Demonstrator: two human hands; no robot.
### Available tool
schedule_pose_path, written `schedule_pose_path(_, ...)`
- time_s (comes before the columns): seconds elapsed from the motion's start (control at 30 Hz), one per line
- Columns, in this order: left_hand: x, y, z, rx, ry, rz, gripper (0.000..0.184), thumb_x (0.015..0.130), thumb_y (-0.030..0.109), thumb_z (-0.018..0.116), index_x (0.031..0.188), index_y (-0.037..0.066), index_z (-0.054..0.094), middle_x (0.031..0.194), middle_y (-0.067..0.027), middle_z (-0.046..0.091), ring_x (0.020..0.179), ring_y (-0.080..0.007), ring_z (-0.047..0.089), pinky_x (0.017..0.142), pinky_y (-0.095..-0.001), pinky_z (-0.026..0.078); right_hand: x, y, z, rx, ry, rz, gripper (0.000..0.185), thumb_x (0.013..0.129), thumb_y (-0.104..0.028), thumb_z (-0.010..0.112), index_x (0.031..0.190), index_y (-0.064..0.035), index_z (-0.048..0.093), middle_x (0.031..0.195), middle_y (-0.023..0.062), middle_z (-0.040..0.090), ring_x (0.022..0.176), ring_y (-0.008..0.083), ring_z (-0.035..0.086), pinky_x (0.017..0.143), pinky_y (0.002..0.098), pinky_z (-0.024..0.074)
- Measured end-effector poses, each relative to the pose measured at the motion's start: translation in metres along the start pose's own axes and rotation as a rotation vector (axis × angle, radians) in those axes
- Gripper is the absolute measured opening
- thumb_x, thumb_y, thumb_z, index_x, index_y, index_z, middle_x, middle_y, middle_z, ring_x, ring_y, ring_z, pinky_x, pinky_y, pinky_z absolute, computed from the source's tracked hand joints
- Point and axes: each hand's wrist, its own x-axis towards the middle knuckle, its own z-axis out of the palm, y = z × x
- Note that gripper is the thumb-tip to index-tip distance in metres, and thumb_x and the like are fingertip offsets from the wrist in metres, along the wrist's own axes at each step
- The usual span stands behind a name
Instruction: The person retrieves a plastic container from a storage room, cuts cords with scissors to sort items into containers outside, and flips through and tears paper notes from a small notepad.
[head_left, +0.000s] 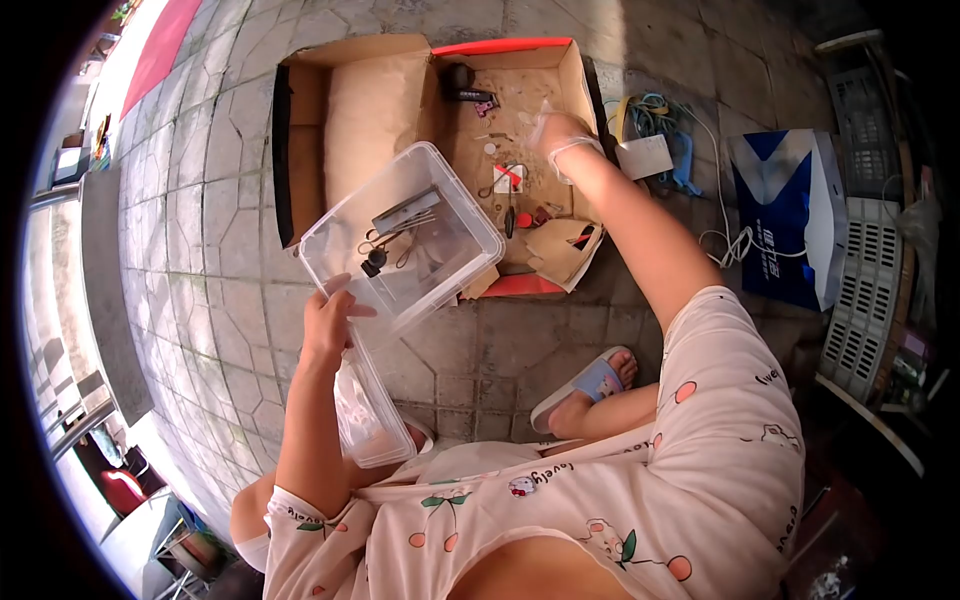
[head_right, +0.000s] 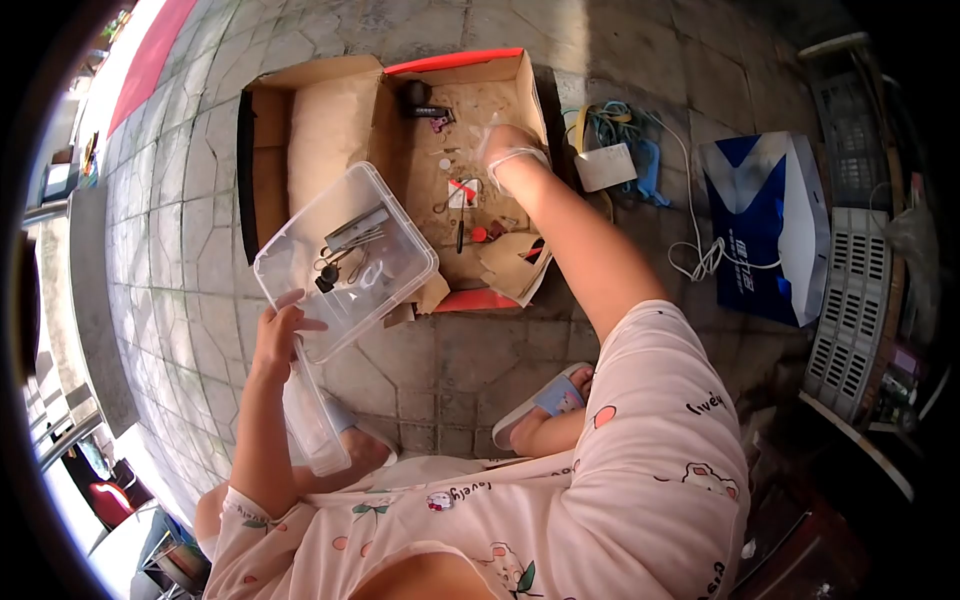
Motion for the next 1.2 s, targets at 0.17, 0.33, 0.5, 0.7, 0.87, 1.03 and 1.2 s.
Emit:
schedule_pose_path(0.17,-0.002,-0.001,-0.009,-0.015,0.057,0.026,0.05,0.075,0.017,0.039,0.121,-0.001,0.043,0.075,-0.0167,0.064,0.04,-0.0103,0.037,0.036,-0.0249,0.03,-0.015,-0.004,-0.007,0.198,-0.123,0.161,0.051,0.075,-0.048,0.056,0.106,-0.0075,0.06,0.105,0.0191,0.058,0.098,0.0314,0.056,0.083,0.0372,0.0439)
schedule_pose_path(0.33,-0.002,-0.003,-0.015,-0.031,0.075,0.043,0.052,0.074,0.017,0.04,0.121,-0.004,0.042,0.075,-0.0172,0.064,0.039,-0.0098,0.037,0.035,-0.0247,0.031,-0.048,-0.02,0.002,-0.109,-0.283,0.151,0.07,0.066,-0.064,0.057,0.1,-0.0022,0.062,0.097,0.0173,0.062,0.09,0.0314,0.06,0.077,0.0389,0.0466)
schedule_pose_path(0.5,0.0,-0.004,-0.013,-0.052,0.081,0.031,0.051,0.074,0.017,0.041,0.12,-0.004,0.043,0.076,-0.0179,0.064,0.04,-0.0105,0.036,0.036,-0.026,0.031,-0.04,-0.008,0.063,-0.235,-0.241,0.076,0.059,0.067,-0.055,0.063,0.097,-0.0038,0.064,0.096,0.015,0.063,0.091,0.0286,0.061,0.076,0.036,0.0474)
schedule_pose_path(0.7,-0.001,0.0,-0.006,-0.042,0.085,0.01,0.049,0.074,0.017,0.039,0.121,0.001,0.044,0.077,-0.0158,0.065,0.043,-0.0097,0.034,0.039,-0.0253,0.028,-0.043,-0.006,0.089,-0.214,-0.236,0.026,0.046,0.065,-0.044,0.069,0.092,-0.0068,0.066,0.092,0.0137,0.064,0.086,0.0254,0.062,0.073,0.0337,0.0478)
schedule_pose_path(0.87,0.0,-0.001,-0.006,-0.083,0.063,0.052,0.05,0.074,0.017,0.042,0.119,-0.006,0.043,0.075,-0.0173,0.063,0.04,-0.0118,0.038,0.036,-0.0262,0.032,-0.025,0.003,0.064,-0.034,-0.328,0.024,0.038,0.069,-0.036,0.065,0.09,-0.0042,0.065,0.09,0.0166,0.063,0.085,0.0281,0.062,0.072,0.0353,0.0472)
schedule_pose_path(1.03,0.001,-0.002,-0.004,-0.114,0.066,0.05,0.05,0.074,0.017,0.043,0.118,-0.006,0.044,0.074,-0.0171,0.063,0.04,-0.0117,0.038,0.036,-0.0261,0.032,-0.042,0.003,0.003,0.209,-0.351,-0.243,0.032,0.071,-0.029,0.061,0.088,-0.0019,0.064,0.084,0.015,0.064,0.076,0.0231,0.061,0.068,0.0317,0.0461)
schedule_pose_path(1.2,-0.002,0.002,-0.003,-0.102,0.067,0.045,0.049,0.073,0.016,0.043,0.118,-0.006,0.044,0.074,-0.017,0.063,0.04,-0.0117,0.037,0.036,-0.026,0.032,-0.043,0.01,0.005,0.084,-0.427,-0.155,0.021,0.073,-0.018,0.058,0.08,0.0007,0.063,0.076,0.0108,0.063,0.066,0.0174,0.06,0.061,0.0297,0.0452)
